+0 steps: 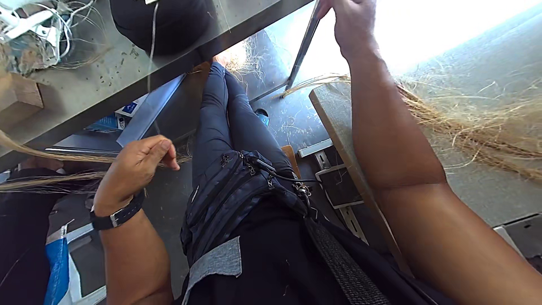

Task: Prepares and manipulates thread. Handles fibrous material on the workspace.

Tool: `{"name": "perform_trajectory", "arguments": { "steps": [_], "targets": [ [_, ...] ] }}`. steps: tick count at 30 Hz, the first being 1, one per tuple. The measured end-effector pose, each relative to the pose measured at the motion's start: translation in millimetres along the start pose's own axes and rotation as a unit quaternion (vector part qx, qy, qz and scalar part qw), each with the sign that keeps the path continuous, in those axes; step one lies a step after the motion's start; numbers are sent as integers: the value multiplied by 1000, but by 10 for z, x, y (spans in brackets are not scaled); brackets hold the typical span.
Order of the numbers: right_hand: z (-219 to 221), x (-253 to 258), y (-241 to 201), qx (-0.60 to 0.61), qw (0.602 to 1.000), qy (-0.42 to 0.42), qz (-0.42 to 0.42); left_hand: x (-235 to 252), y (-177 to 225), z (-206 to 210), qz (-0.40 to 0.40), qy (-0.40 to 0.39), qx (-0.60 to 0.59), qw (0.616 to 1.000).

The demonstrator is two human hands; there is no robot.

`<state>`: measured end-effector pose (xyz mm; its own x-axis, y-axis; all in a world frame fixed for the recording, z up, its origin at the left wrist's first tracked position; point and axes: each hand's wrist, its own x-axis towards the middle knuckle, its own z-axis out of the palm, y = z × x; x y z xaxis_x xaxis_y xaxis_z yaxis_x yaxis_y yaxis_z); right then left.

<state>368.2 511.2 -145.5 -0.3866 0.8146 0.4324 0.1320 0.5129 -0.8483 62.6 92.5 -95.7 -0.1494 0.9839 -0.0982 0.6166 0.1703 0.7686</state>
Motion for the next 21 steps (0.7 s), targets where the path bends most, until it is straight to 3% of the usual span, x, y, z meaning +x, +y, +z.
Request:
{"name": "perform_trajectory", "arguments": {
  "steps": [3, 5, 7, 10, 13, 16, 18, 21],
  "targets": [
    [200, -105, -311, 106, 972, -209, 23, 248, 160, 177, 50, -19, 3, 999],
    [371, -258, -521, 215, 911, -347, 67, 516, 294, 285, 62, -22, 4, 998],
    [588, -422, -686, 298, 850, -429, 65, 802, 408, 389, 75, -42, -5, 996],
    [881, -662, -892, 368, 808, -459, 39, 1029, 480, 586, 84, -85, -31, 992],
    [1000, -787, -968, 353, 819, -451, 29, 1073, 420, 717, 92, -119, -64, 987],
    [985, -810, -964, 345, 816, -462, 42, 1028, 167, 711, 102, -178, -146, 968],
    [952, -809, -1009, 374, 792, -480, 42, 1112, -86, 659, 67, -205, -218, 952],
    [917, -865, -1120, 408, 738, -536, 43, 1441, -440, 645, 8, -112, -279, 954]
  ]
}}
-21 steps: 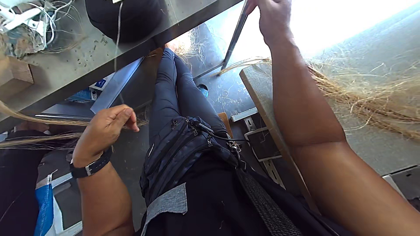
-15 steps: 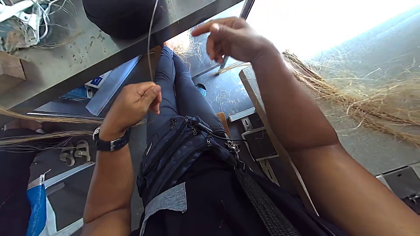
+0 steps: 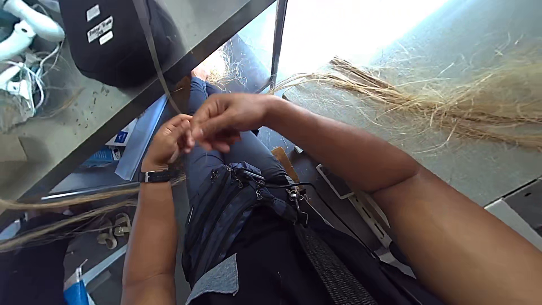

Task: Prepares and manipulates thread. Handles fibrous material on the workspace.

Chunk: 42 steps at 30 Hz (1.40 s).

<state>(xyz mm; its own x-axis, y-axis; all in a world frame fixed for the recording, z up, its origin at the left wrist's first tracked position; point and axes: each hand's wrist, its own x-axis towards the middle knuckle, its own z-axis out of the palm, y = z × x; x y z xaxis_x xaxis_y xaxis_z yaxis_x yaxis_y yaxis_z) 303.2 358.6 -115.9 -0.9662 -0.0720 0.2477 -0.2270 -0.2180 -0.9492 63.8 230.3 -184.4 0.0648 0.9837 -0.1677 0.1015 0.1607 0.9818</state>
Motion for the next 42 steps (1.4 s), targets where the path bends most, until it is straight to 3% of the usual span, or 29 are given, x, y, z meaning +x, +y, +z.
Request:
{"name": "perform_trajectory", "arguments": {
  "steps": [2, 6, 9, 12, 15, 18, 23, 26, 31, 36, 42],
  "targets": [
    [64, -7, 76, 35, 998, -43, 8, 209, 143, 179, -4, 51, 79, 996],
    [60, -31, 268, 85, 993, -76, 13, 688, 751, 857, -79, -65, 221, 970],
    [-14, -86, 307, 103, 992, -73, 11, 964, 1019, 1280, -93, -92, 253, 959],
    [-109, -154, 286, 115, 991, -61, 15, 1250, 761, 1344, 21, -142, 265, 953],
    [-227, -211, 287, 135, 990, -51, 13, 1418, 729, 1407, 83, -144, 373, 913],
    [-375, -248, 297, 123, 992, -38, 17, 1816, 344, 1047, 115, -126, 375, 911],
    [-614, -261, 284, 64, 997, 11, 37, 1436, -22, 481, 24, 47, 315, 947],
    [-762, -296, 217, 59, 996, 62, -10, 1160, -216, 346, -45, 110, 237, 964],
    [-1185, -651, -21, 89, 969, 213, -87, 945, -376, 326, -72, 107, 137, 982],
    [-1502, -873, 51, 170, 884, 419, -120, 712, -466, 217, -101, 118, 120, 980],
    [-1534, -825, 111, 177, 866, 467, -40, 425, -542, 82, -148, 142, 114, 972]
  ]
}}
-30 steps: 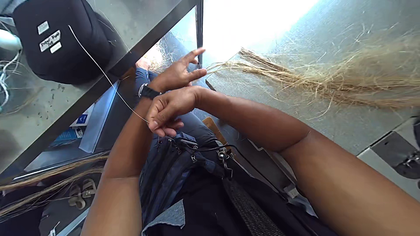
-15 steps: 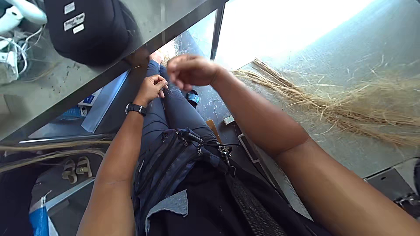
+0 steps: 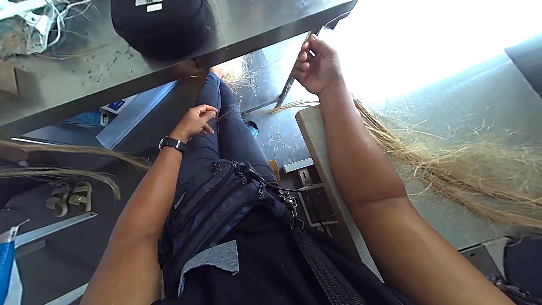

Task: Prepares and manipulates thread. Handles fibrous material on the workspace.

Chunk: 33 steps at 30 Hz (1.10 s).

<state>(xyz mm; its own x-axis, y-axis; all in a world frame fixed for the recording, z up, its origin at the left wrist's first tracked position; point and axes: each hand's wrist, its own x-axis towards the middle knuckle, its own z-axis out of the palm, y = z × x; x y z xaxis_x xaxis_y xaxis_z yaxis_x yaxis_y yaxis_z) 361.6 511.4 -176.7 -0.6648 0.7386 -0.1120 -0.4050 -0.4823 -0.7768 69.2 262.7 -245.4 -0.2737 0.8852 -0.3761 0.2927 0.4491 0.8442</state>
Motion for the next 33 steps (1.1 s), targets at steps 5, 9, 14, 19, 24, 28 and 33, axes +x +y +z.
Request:
{"name": "perform_trajectory", "arguments": {
  "steps": [5, 9, 14, 19, 24, 28, 33],
  "targets": [
    [-11, -3, -6, 27, 1000, 11, -4, -60, 398, 205, 213, 217, 194, 933],
    [10, -21, -8, 28, 999, -3, -26, -80, 1093, 594, 400, 123, 206, 885],
    [20, -9, -16, 27, 999, 32, -9, 291, 1528, 1118, 357, -88, 329, 870],
    [-115, 34, -113, 134, 963, 234, -19, 549, 1219, 1178, 201, -212, 419, 860],
    [-140, 24, -126, 151, 941, 301, -36, 477, 561, 751, 74, -222, 360, 903],
    [-108, 26, -116, 146, 939, 309, -36, 349, 308, 445, 26, -183, 286, 940],
    [-105, 37, -114, 118, 952, 277, -57, 140, 163, 293, 31, -139, 87, 986]
  ]
}}
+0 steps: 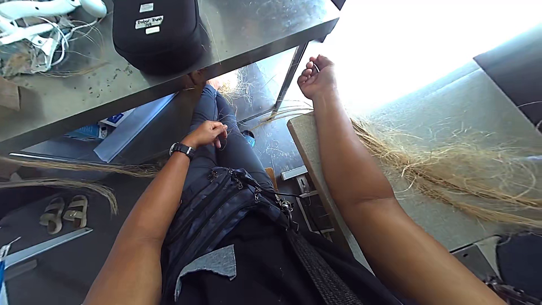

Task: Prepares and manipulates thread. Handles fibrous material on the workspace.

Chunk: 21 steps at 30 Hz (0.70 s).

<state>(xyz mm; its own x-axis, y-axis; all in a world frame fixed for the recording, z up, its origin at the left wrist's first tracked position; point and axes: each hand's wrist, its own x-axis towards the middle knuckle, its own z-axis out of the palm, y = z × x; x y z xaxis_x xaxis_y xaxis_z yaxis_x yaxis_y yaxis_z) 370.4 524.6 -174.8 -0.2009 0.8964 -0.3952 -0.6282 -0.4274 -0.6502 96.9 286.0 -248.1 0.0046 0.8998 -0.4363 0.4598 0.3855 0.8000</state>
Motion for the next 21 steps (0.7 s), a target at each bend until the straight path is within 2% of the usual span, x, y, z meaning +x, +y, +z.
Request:
{"name": "perform_trajectory", "arguments": {
  "steps": [2, 4, 8, 10, 13, 15, 17, 19, 21],
  "targets": [
    [39, -17, 13, -20, 998, -65, -7, -66, -9, 7, 15, 12, -34, 999],
    [102, -95, 18, -43, 983, -176, -12, -102, 35, 17, 31, 0, -31, 999],
    [293, -408, 70, -90, 908, -410, -2, -129, 161, 64, 87, -33, -15, 996],
    [382, -571, 169, -133, 867, -480, 9, -178, 201, 66, 97, 17, 1, 995],
    [476, -693, 371, -178, 827, -531, 39, -360, 216, -36, 101, 181, 25, 978],
    [511, -732, 507, -184, 820, -537, 69, -545, 218, -143, 104, 294, 30, 950],
    [537, -802, 600, -196, 814, -539, 88, -723, 256, -238, 111, 372, 31, 921],
    [572, -910, 663, -220, 803, -546, 97, -871, 371, -272, 145, 377, 11, 914],
    [612, -1024, 720, -243, 782, -564, 106, -976, 535, -244, 199, 291, 3, 936]
  ]
}}
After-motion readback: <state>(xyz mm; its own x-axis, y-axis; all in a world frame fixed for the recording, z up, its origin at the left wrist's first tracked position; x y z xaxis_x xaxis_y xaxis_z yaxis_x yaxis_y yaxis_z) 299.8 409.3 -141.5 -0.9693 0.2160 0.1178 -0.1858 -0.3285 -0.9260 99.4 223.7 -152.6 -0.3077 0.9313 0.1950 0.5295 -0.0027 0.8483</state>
